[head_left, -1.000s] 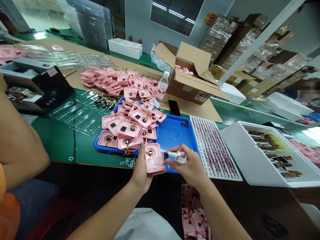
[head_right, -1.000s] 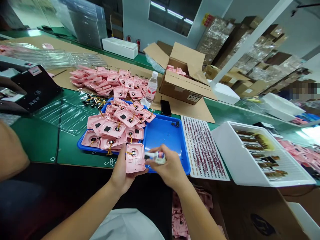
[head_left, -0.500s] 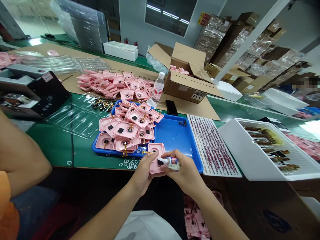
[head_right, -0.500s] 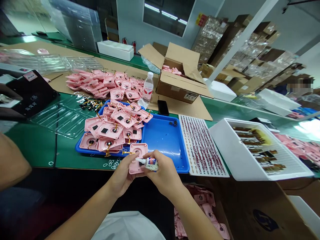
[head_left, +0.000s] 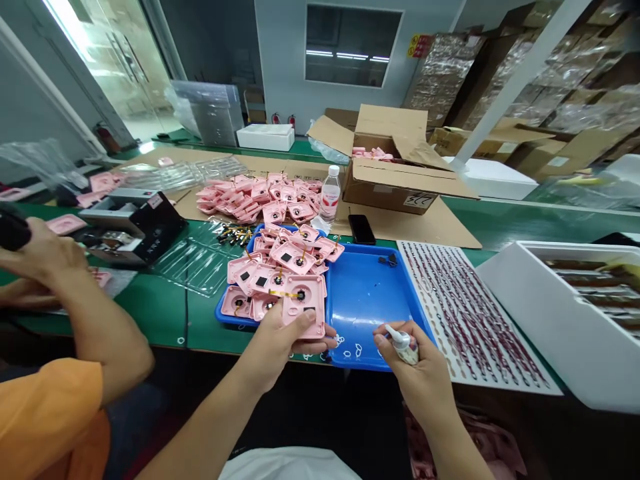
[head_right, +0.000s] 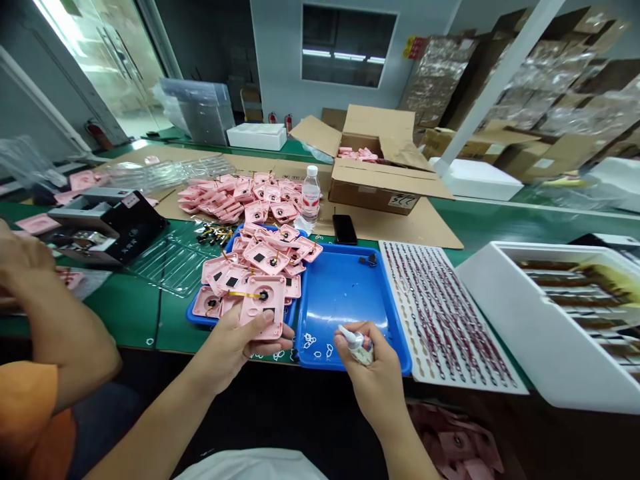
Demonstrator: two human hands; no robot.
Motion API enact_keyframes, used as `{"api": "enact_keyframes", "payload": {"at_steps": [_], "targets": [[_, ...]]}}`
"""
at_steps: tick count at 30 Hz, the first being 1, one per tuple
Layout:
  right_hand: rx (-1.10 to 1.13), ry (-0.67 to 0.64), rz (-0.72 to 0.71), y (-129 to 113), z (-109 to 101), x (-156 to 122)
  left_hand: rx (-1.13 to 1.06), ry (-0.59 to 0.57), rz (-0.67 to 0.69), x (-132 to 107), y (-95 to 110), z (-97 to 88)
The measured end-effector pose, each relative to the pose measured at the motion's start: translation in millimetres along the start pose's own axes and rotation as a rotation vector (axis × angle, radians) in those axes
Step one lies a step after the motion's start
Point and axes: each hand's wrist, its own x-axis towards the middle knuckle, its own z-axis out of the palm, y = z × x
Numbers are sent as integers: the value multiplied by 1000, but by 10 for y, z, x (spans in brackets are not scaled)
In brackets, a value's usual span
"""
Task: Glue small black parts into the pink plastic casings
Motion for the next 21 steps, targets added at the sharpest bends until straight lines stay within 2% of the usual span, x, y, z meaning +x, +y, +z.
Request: {"api": "enact_keyframes", "payload": {"at_steps": [5,9,15,21], "targets": [[36,-4,71,178,-24,-40,108,53,123,77,301,-104],[41,19,129,250,-50,-33,112,-16,58,110,430,-145],[45,1,178,294,-75,-17,83,-36,37,122,432,-63],[37,-14,196,296,-79,-57,28,21,73,175,385,-47]]}}
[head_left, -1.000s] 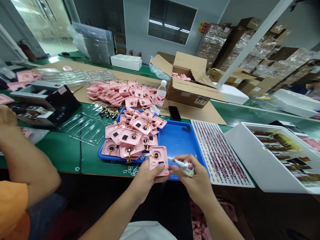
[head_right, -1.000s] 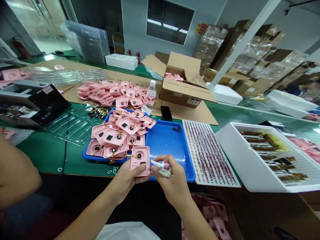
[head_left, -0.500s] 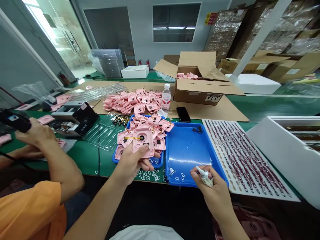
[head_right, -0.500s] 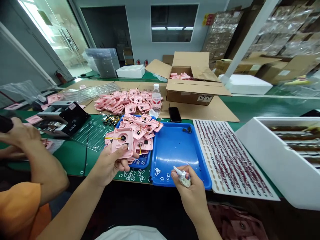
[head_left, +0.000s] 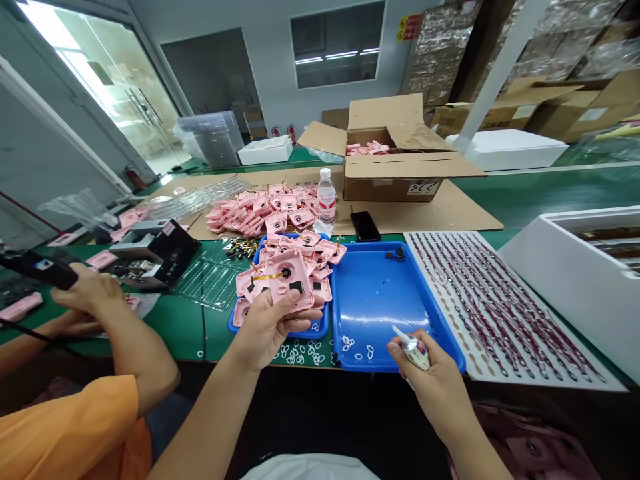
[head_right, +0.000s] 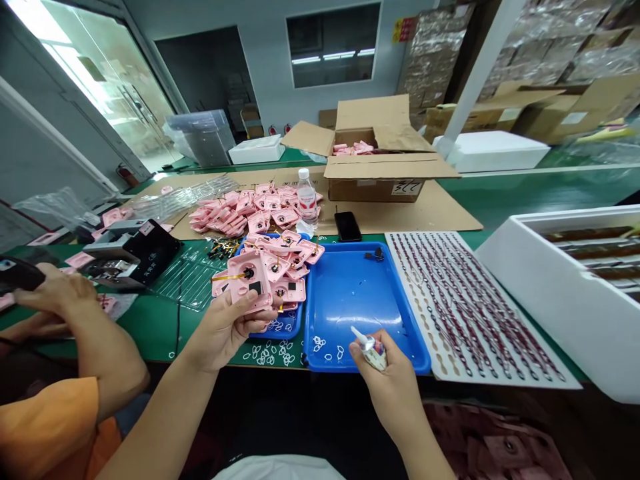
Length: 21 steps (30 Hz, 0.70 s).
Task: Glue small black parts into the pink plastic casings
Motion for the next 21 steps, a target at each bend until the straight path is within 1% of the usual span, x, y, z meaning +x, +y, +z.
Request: {"api": "enact_keyframes", "payload": {"at_steps": [2,4,7,10,13,15,16,21], "targets": [[21,0,0,-28,11,-20,-10,19,11,-2,-21,6],[66,8,-13,-109,36,-42,-17,20,10,-22,-52,34],[204,16,-49,-351,115,-53,6,-14,-14,-78,-126,121],[363,-36,-58,-651,251,-6,67,-98,-70,-136,-228,216],[448,-163,-46,-832,396,69,114,-215,-139,-162,-321,257],[466,-231,-39,-846,453,101,159,-269,-166,-156,-361,251],[456,-242,-41,-829,465,108,185,-275,-163,-149,-376,243],[323,-202,-83,-695,437,115,285,-215,0,-137,-459,243]]}}
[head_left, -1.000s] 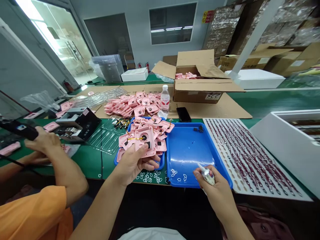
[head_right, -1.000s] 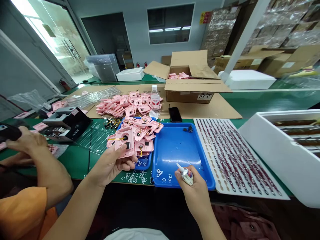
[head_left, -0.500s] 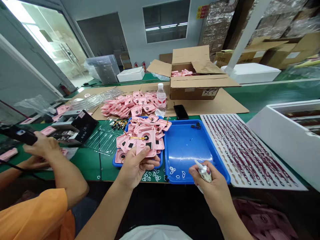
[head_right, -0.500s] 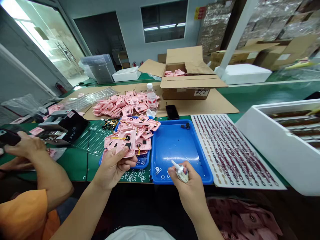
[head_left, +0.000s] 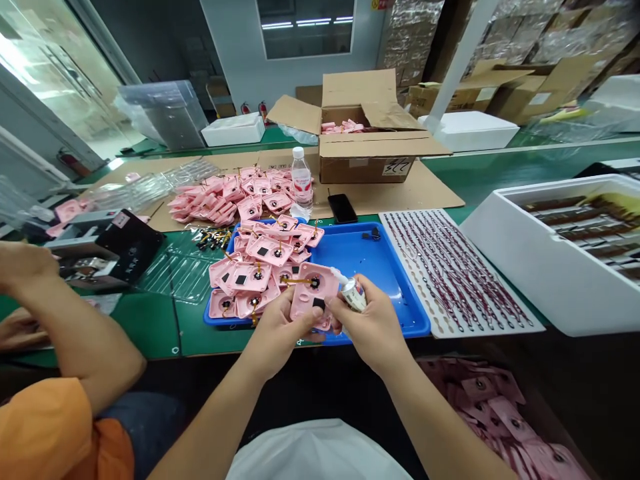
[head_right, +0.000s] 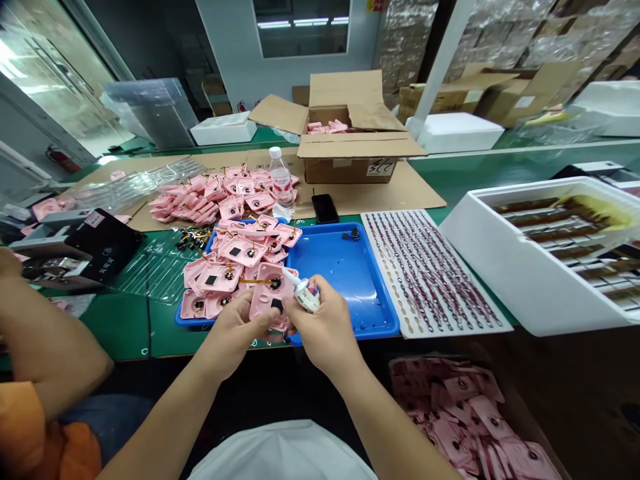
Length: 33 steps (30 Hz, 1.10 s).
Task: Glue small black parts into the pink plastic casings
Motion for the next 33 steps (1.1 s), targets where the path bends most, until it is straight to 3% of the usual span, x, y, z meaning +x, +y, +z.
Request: {"api": "enact_keyframes", "payload": {"at_steps": [3,5,8,11,14,23,26,33], "targets": [[-5,-1,3,30,-20,-18,33,9,13,-20,-42,56],[-74,91,-16,43,-24,-50,8,27,14,-42,-55,87],[-230,229,-175,61,-47,-116,-21,65,18,-83,-54,111],[-302,84,-336,64,-99,-151,11,49,3,-122,-51,121],[-377,-45,-368,53,-154,-141,60,16,5,-145,-61,127],[-511,-29,-469,114,-150,-173,99,5,18,-163,-104,88],[-500,-15,-425,125,-131,-178,86,-6,21,-164,-131,56],[-436,-68,-377,161,-26,-199,188,158,104,-126,-130,39]]}}
